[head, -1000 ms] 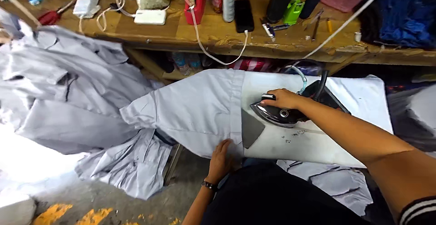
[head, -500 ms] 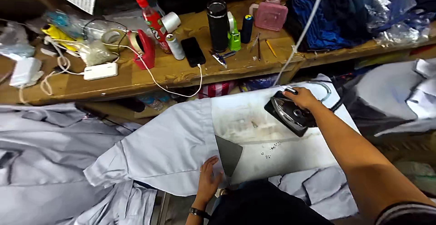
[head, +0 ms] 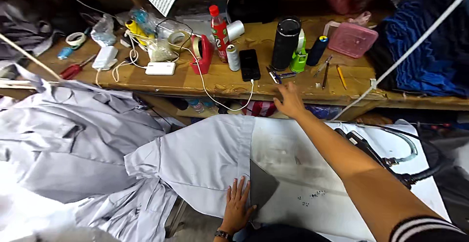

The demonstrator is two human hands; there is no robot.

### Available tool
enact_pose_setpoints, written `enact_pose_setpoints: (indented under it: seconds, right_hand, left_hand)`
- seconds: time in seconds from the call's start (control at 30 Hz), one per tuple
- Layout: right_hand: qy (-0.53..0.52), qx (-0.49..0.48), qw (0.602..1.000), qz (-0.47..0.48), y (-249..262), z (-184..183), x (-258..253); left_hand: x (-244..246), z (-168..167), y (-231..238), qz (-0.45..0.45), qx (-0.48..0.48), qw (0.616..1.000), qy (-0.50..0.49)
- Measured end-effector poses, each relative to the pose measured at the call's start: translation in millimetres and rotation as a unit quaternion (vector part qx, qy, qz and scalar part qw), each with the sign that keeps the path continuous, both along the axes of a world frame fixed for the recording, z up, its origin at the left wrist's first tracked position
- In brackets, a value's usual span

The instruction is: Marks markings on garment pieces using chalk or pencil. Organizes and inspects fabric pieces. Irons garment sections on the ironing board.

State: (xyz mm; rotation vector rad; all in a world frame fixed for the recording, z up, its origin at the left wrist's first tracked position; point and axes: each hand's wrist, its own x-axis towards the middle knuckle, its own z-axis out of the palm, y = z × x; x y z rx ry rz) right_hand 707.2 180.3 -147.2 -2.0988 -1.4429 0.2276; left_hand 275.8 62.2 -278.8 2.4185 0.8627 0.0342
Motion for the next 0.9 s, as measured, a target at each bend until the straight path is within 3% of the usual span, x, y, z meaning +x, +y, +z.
enact_pose_setpoints:
  seconds: [0.17,0.43,0.57,0.63,0.77,0.9]
  right_hand:
    - [0.018,-0.099,0.995,0.005,90,-4,3]
    - [-0.009,-0.229,0.973,-0.009,118,-2,1]
    - [0.026,-0.216,0.976,-0.014,115,9,0]
    - [0.033,-0.143,0.988,-0.037,98,18,-6]
    - [0.048,-0.014,0.996,-0.073,34,-6,-40]
    - [0.215,-0.191,0.956,-0.067,-26,-64,-99]
  left_hand:
    - [4,-5,-8,0.028,0.025,0.999,0.010]
    - [5,-8,-10,0.034,0.030,0.999,0.016]
    - [5,-5,-9,0.038,0.015,0.999,-0.001]
    - [5,-1,-9,0.054,-0.003,0.998,-0.035]
    - [-12,11,5,0.208,0.079,0.970,-0.098]
    - [-64,28,68,0.473,0.098,0.869,-0.110]
